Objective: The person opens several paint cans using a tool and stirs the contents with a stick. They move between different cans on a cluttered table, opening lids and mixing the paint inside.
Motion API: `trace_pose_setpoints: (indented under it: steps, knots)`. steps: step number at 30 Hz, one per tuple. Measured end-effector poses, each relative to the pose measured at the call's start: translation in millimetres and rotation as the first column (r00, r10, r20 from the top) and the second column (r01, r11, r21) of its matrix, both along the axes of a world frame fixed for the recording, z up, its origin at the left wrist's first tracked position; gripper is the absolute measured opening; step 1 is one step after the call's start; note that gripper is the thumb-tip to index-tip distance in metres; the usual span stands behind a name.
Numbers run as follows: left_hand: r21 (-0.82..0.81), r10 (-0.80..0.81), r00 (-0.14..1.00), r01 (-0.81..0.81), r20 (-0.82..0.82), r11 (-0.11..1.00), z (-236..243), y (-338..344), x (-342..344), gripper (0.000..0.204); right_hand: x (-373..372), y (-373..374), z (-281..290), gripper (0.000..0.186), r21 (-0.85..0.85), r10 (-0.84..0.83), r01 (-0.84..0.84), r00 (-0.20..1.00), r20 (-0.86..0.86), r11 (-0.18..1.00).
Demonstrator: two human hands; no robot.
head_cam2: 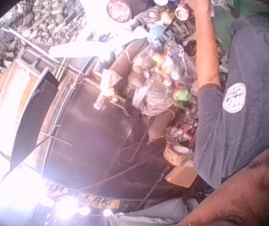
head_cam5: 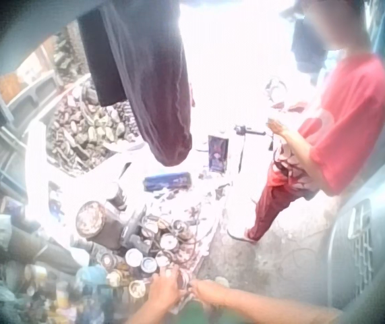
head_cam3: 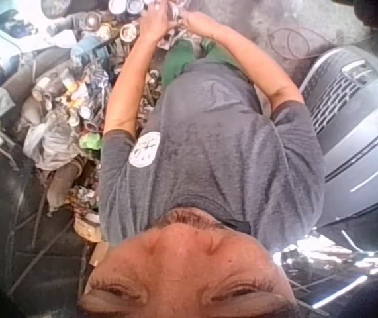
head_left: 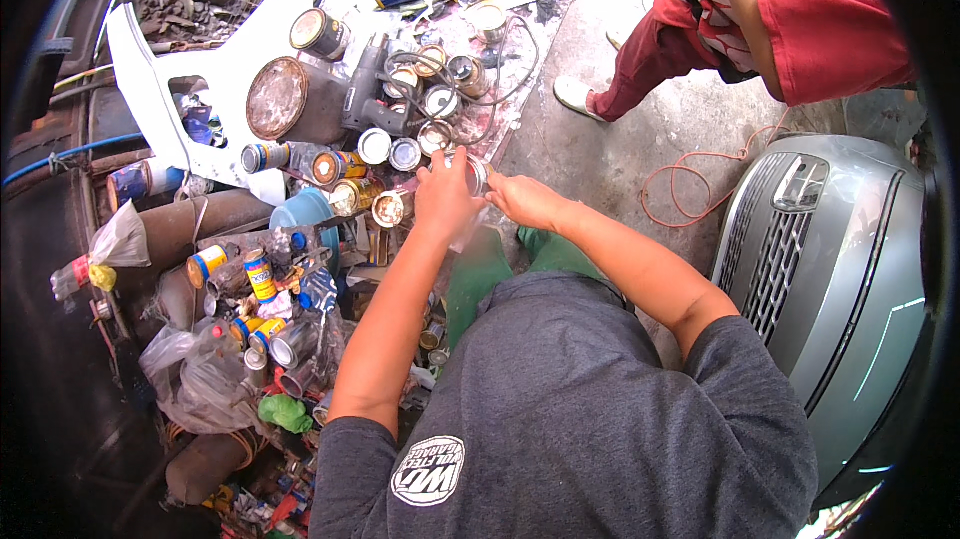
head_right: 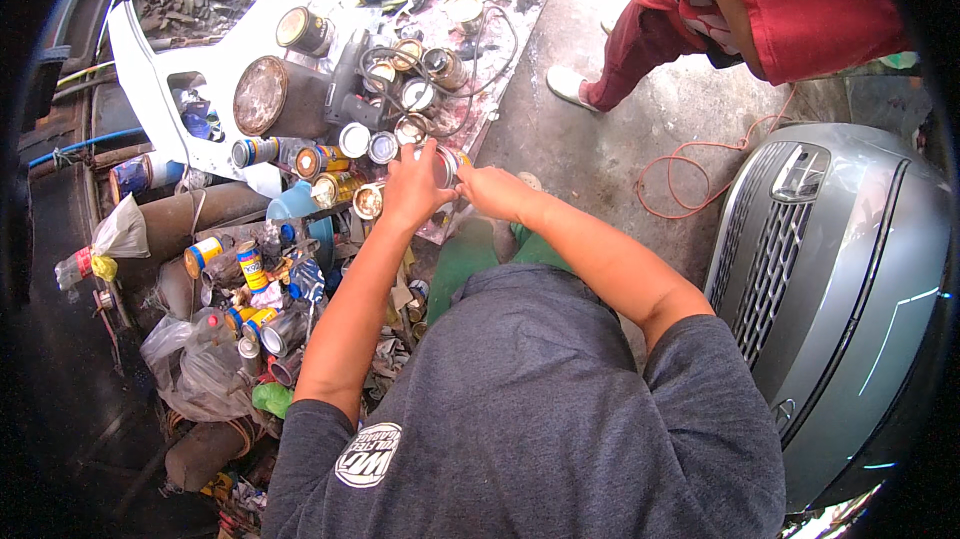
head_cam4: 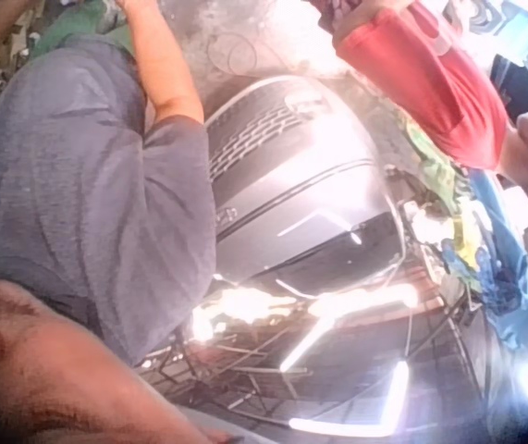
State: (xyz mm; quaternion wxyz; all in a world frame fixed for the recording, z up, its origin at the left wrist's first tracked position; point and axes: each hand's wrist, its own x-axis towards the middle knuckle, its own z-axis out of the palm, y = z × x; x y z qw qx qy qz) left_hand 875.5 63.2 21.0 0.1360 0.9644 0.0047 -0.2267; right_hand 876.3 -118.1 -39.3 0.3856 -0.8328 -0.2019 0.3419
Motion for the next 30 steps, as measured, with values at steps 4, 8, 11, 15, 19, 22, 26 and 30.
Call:
trace_pose_setpoints:
  steps: [4,8,11,15,19,22,26,30]
  knots:
    - [-0.034,-0.003,0.998,0.001,-0.067,0.999,5.6,2.3,4.1,0.101,-2.8,-2.6,6.3,0.025,-0.008,-0.005,0.005,1.000,0.016,1.000]
    - [-0.085,-0.245,0.969,0.245,0.003,0.966,-13.3,24.0,4.9,0.105,-9.0,-12.7,11.9,0.026,0.093,-0.084,0.083,0.996,0.004,0.992]
    - [-0.031,-0.430,0.902,0.431,0.037,0.902,-20.8,34.5,9.1,0.111,-7.2,-30.4,15.7,0.032,-0.025,-0.106,0.104,0.986,-0.130,0.994]
    - [0.028,-0.088,0.994,0.090,-0.064,0.996,8.4,2.5,4.8,0.115,-3.8,-38.8,17.1,0.027,0.023,-0.273,0.302,0.890,-0.366,0.953]
    - [0.067,0.079,0.995,-0.075,-0.055,0.995,-10.0,-5.5,3.2,0.113,3.0,-26.8,25.5,0.020,0.031,-0.343,0.439,0.742,-0.576,0.898]
    - [0.057,-0.214,0.977,0.215,-0.012,0.975,-19.5,15.0,5.7,0.111,4.5,-14.0,20.1,0.019,0.059,-0.335,0.473,0.701,-0.630,0.879]
    - [0.065,-0.241,0.970,0.238,0.036,0.969,-0.8,11.5,2.0,0.109,7.0,1.0,24.9,0.018,0.032,-0.341,0.469,0.685,-0.644,0.883]
    - [0.058,0.085,0.996,-0.084,-0.030,0.995,1.9,-6.3,0.3,0.106,5.9,9.0,27.2,0.020,0.037,-0.328,0.442,0.717,-0.615,0.896]
